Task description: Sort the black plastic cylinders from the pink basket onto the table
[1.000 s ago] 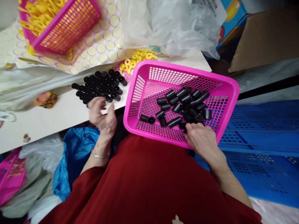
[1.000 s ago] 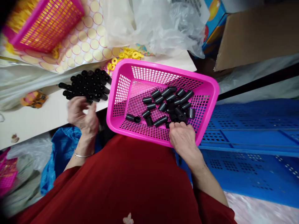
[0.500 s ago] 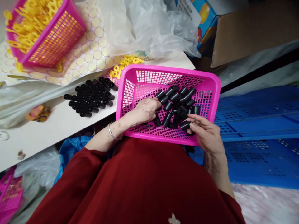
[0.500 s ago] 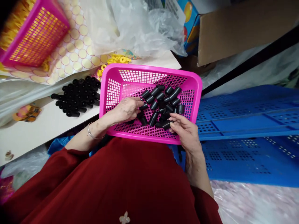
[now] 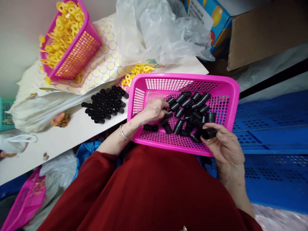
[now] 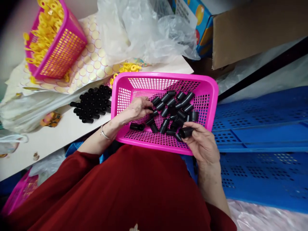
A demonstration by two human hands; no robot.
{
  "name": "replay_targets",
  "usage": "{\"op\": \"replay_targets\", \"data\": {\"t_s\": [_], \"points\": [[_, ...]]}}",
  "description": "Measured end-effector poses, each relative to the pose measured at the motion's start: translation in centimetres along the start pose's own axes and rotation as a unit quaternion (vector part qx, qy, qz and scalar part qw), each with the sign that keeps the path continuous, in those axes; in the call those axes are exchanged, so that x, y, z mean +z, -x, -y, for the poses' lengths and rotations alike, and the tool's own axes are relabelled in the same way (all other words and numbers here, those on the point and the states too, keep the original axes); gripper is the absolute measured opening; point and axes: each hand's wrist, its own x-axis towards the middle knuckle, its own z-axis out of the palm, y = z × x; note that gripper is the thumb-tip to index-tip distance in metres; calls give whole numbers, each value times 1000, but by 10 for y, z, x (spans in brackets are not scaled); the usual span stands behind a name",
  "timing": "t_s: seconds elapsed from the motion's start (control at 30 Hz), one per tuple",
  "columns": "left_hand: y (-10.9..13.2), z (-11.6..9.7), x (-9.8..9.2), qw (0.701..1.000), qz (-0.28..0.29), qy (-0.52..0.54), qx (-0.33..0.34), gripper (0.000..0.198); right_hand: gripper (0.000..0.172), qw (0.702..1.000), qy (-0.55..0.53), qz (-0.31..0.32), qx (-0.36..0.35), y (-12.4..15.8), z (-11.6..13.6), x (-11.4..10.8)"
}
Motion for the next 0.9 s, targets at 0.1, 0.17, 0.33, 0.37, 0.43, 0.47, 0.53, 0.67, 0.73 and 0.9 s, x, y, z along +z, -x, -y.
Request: {"op": "replay_targets", "data": {"t_s": [0.1, 0.17, 0.33, 0.37, 0.43, 0.47, 0.53, 0.67, 0.73, 0.9], "points": [[-4, -20, 4, 995, 39, -92, -10, 17, 30, 998, -52, 29, -5, 2, 3, 7], [-5, -32, 7, 989, 45, -137, -20, 18, 29, 996, -72, 55, 11, 4, 6, 11], [-4, -44, 8, 986, 89, -136, -39, 21, 27, 997, -61, 49, -8, 6, 5, 22], [-4, -45, 7, 986, 97, -130, -43, 21, 26, 998, -51, 40, -16, 5, 2, 24], [-5, -45, 7, 987, 105, -111, -40, 19, 25, 999, -30, 22, -22, 2, -3, 28], [-6, -44, 7, 990, 101, -93, -36, 18, 27, 999, -24, 16, -19, 1, -5, 30], [-6, -41, 7, 997, 69, -14, -39, 14, 29, 1000, -22, 10, -5, 0, -9, 33], [-1, -38, 5, 915, -1, 391, -95, 19, 30, 1000, -1, 14, -10, 2, -9, 39], [3, -42, 3, 794, -4, 598, -110, 29, 31, 998, 32, 6, -49, 3, -7, 42], [12, -57, 2, 566, 9, 808, -162, 27, 30, 952, 217, -23, -215, 8, -1, 53]]}}
